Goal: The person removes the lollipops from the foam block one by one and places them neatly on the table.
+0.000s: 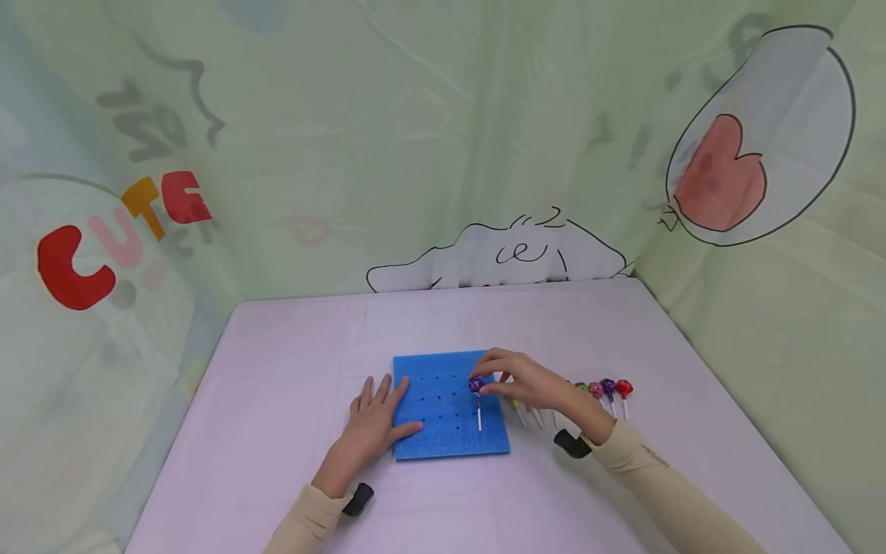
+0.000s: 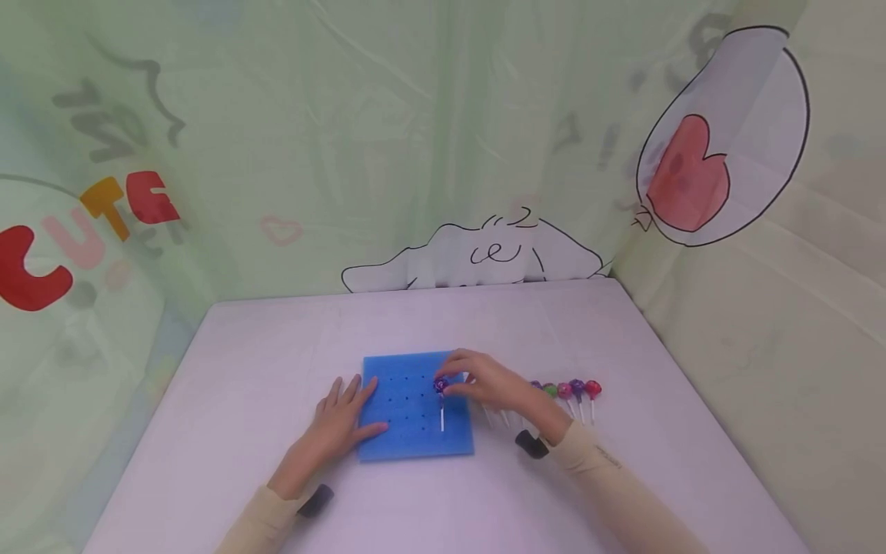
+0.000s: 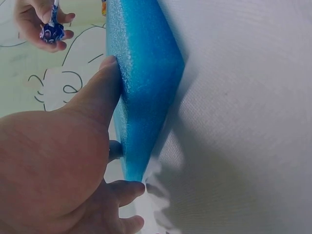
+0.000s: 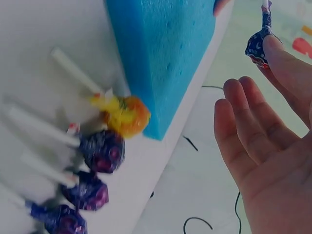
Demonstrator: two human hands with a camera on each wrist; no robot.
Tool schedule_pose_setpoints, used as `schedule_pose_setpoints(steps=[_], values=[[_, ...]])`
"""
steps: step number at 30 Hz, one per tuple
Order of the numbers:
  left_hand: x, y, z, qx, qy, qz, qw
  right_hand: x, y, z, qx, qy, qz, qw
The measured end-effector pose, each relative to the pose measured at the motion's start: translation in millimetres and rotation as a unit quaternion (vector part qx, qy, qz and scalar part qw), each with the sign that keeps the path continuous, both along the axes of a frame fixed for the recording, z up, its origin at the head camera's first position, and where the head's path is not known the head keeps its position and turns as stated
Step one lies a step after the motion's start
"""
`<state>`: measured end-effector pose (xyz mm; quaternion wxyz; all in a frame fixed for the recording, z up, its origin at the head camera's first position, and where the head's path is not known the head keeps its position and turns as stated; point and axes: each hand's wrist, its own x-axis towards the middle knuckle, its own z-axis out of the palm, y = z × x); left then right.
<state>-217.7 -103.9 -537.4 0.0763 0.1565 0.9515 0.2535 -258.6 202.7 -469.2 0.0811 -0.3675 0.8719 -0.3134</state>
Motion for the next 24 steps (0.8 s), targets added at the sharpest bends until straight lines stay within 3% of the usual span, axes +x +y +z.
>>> schedule_pose_setpoints(steps=[13,24], values=[[1.8,1,3.5,0.003,0.001,0.0,1.0,0.9,27,4.2,0.019,-0.029,-0.034,0.999],[0.8,1,5.0,-0.003,-0.004,0.001,1.0,6.8,46,6.2,0.017,-0.017,-0.042,0.999]])
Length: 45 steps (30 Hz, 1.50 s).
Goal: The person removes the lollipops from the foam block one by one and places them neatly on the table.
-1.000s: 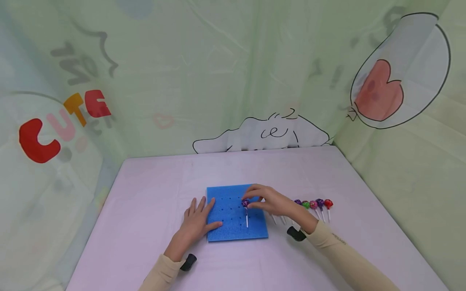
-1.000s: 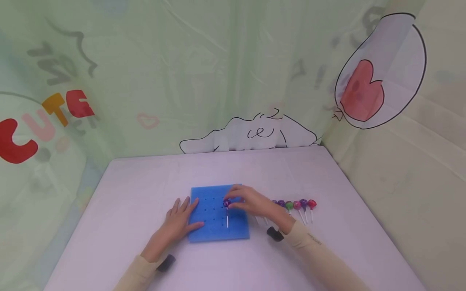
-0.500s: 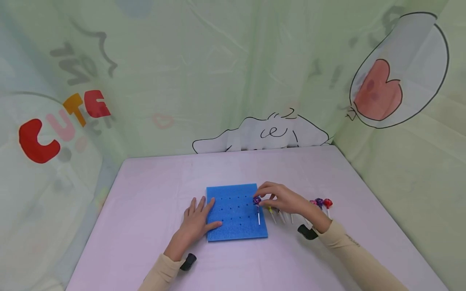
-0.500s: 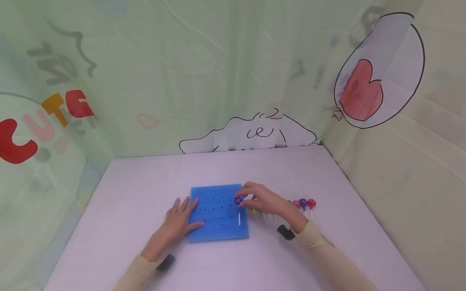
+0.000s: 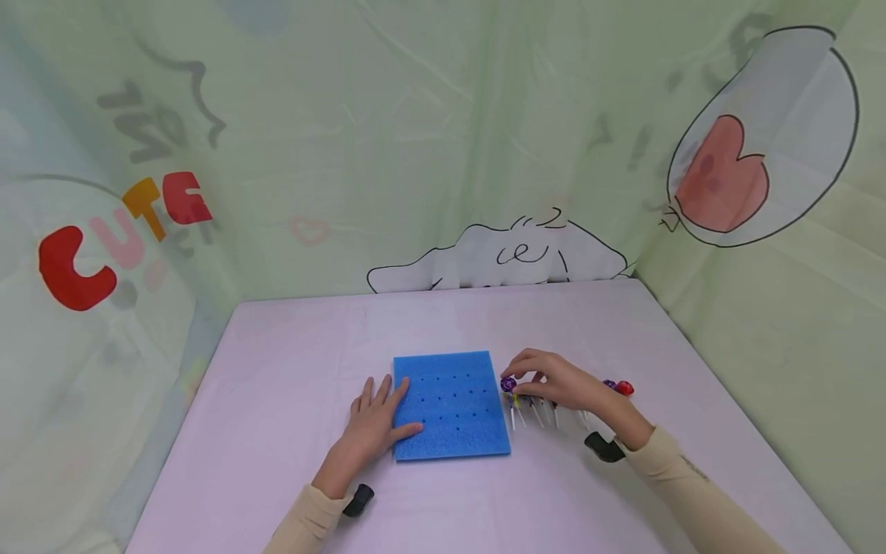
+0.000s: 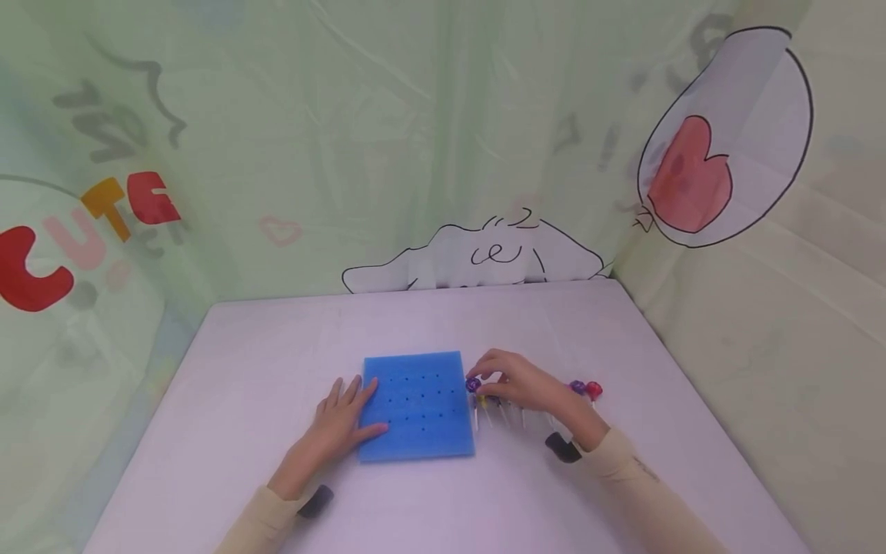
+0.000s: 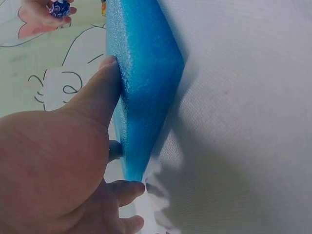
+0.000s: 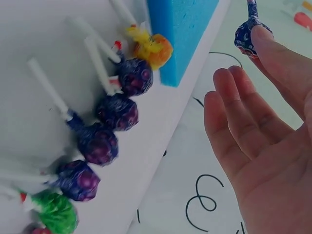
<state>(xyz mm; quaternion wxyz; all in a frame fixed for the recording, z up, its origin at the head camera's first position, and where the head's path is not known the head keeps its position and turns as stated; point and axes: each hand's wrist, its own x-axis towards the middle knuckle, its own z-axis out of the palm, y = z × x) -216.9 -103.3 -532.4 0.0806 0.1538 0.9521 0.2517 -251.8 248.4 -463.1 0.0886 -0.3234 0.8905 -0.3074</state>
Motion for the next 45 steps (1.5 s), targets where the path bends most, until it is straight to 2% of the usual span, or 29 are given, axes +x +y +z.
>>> schedule_pose_setpoints(steps=[12,26,35,45], values=[[1.0,2,-0.8,0.0,0.001,-0.002,1.0,7.4,26,-1.6,0.016,-0.011,-0.021,1.0],[-1.3,0,-6.1,0.0,0.005,-0.001,1.0,11.0,53,5.6,0.043,-0.003,-0.048,0.998],[1.0,0,-2.8,0.006,0.003,-0.004,1.0,12.9,68,13.1,0.058,0.002,-0.067,0.996],[2.0,-1,-1.4,0.003,0.009,-0.004,0.9999,11.6,87,18.4,0.048,-0.001,-0.059,0.997]])
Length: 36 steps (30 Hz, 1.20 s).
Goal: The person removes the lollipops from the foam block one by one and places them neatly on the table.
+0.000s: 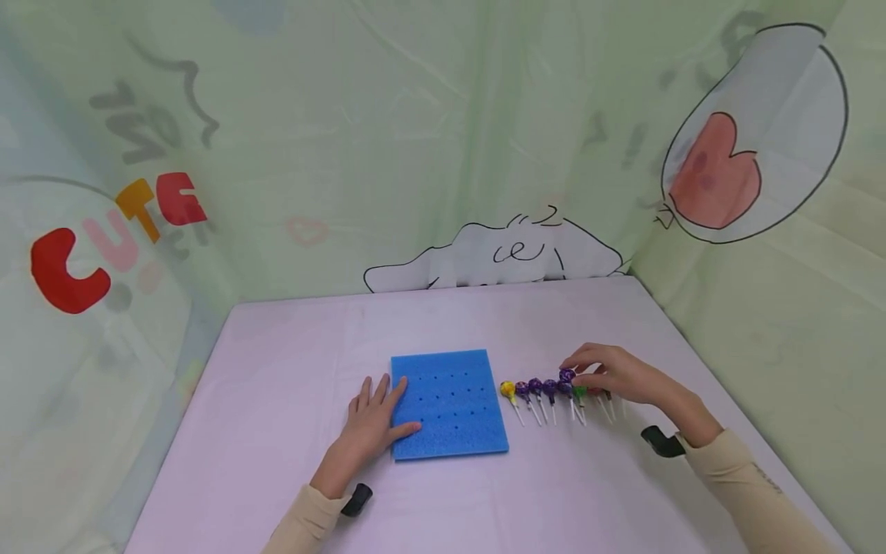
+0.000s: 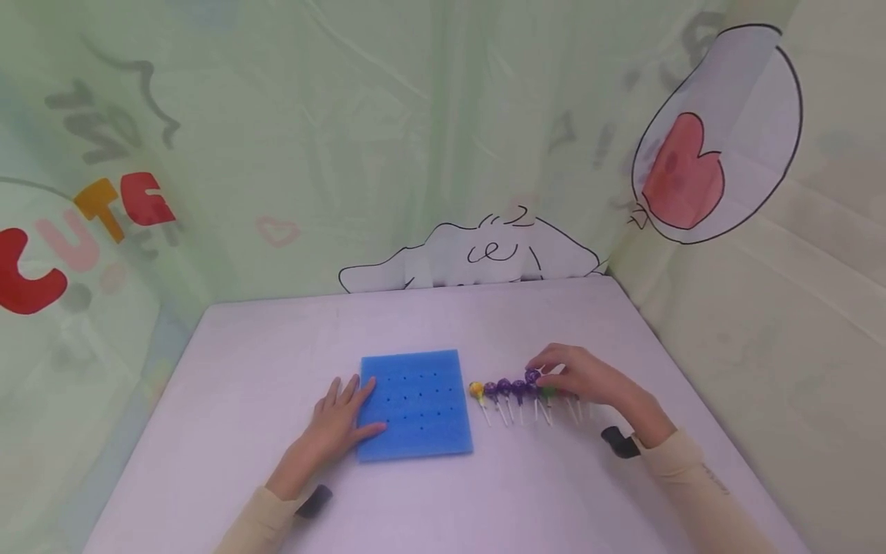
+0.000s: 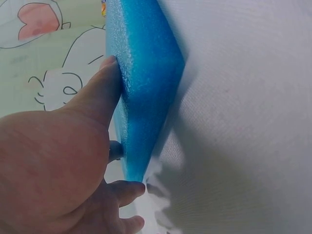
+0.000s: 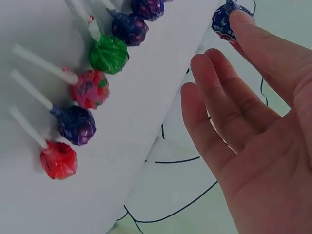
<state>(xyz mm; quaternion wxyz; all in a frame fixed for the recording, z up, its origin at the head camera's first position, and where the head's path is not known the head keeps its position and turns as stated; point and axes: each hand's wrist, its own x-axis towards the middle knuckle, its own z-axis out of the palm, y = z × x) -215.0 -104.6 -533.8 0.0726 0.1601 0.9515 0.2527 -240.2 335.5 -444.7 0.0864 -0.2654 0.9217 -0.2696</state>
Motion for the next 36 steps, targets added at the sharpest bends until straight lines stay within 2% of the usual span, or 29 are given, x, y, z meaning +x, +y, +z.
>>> schedule_pose_setpoints(steps=[6,11,19,25,29,32,36], values=[[0.3,1,1.4,-0.003,-0.002,-0.001,1.0,0.7,13,1.7,0.001,-0.016,-0.006,1.0],[0.6,1,1.6,-0.002,-0.003,-0.001,1.0,2.4,27,0.7,0.01,-0.006,-0.01,1.0],[-1.0,1,-1.6,-0.004,0.001,-0.002,1.0,3.8,46,1.4,0.04,-0.005,-0.044,0.998],[-2.3,1,-4.0,-0.007,0.0,-0.001,1.0,3.5,62,-2.4,0.053,0.014,-0.047,0.997],[-2.5,1,-4.4,-0.006,-0.002,-0.001,1.0,1.3,75,-6.1,0.087,0.028,-0.065,0.994],[-2.4,1,-4.1,-0.006,-0.001,-0.001,1.0,-1.3,83,-7.7,0.115,0.018,-0.074,0.99],[-1.7,1,-3.5,-0.006,-0.001,-0.001,1.0,-4.5,93,-11.6,0.136,-0.016,-0.077,0.988]])
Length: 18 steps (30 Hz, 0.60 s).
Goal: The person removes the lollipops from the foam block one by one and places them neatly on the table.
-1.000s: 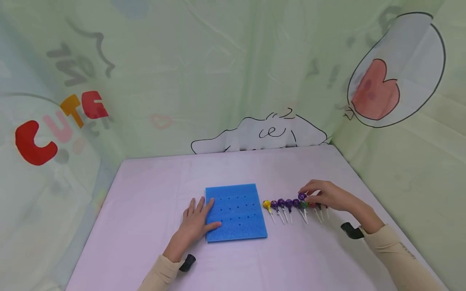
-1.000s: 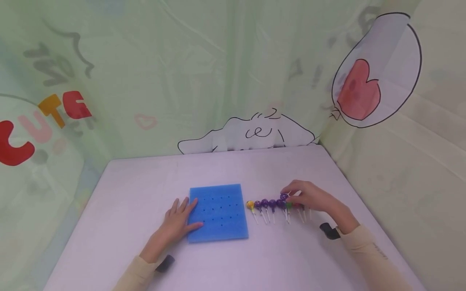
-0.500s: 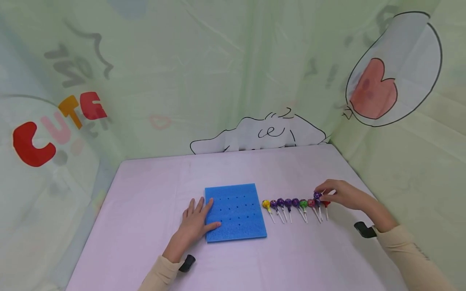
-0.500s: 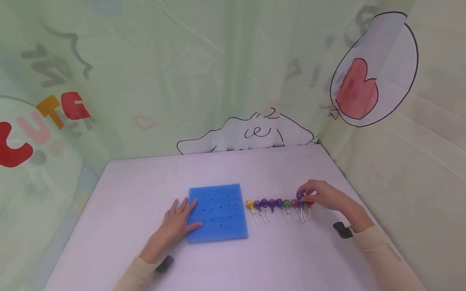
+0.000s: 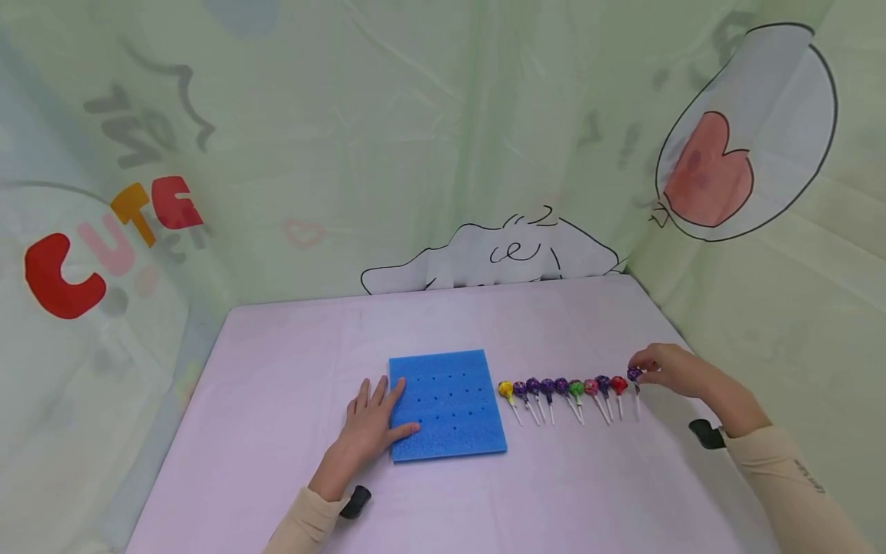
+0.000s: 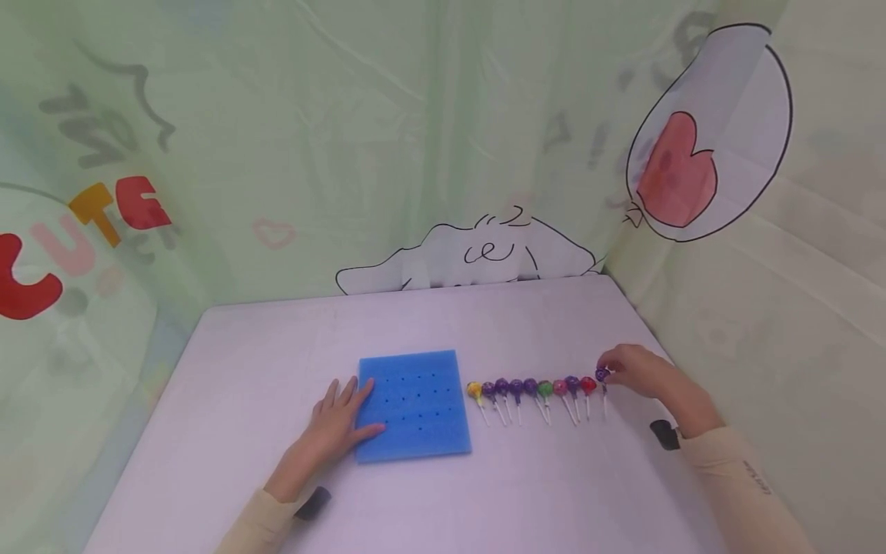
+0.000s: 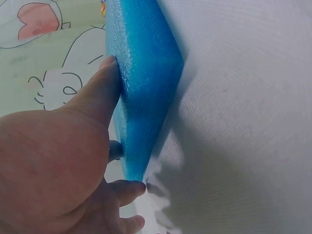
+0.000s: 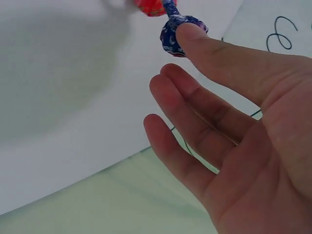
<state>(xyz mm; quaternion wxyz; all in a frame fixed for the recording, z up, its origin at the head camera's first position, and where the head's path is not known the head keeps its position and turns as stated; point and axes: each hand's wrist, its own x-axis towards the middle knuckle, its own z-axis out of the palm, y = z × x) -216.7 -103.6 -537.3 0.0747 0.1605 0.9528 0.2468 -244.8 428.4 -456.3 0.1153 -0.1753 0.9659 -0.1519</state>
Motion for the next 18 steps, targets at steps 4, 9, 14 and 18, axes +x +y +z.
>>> schedule_pose_setpoints(steps=[4,9,14,18], values=[[0.1,0,0.1,-0.001,0.001,-0.001,1.0,-2.9,7,-5.4,0.003,-0.035,-0.011,0.999],[0.3,-1,0.7,-0.004,0.006,-0.003,1.0,-7.0,11,-12.4,0.008,-0.059,-0.014,0.998],[0.2,-1,1.4,-0.003,0.011,-0.005,0.9999,-9.4,8,-14.8,0.008,-0.072,-0.009,0.997],[-0.3,-1,0.3,-0.005,0.011,-0.006,0.9999,-11.2,6,-16.0,0.011,-0.078,-0.009,0.997]])
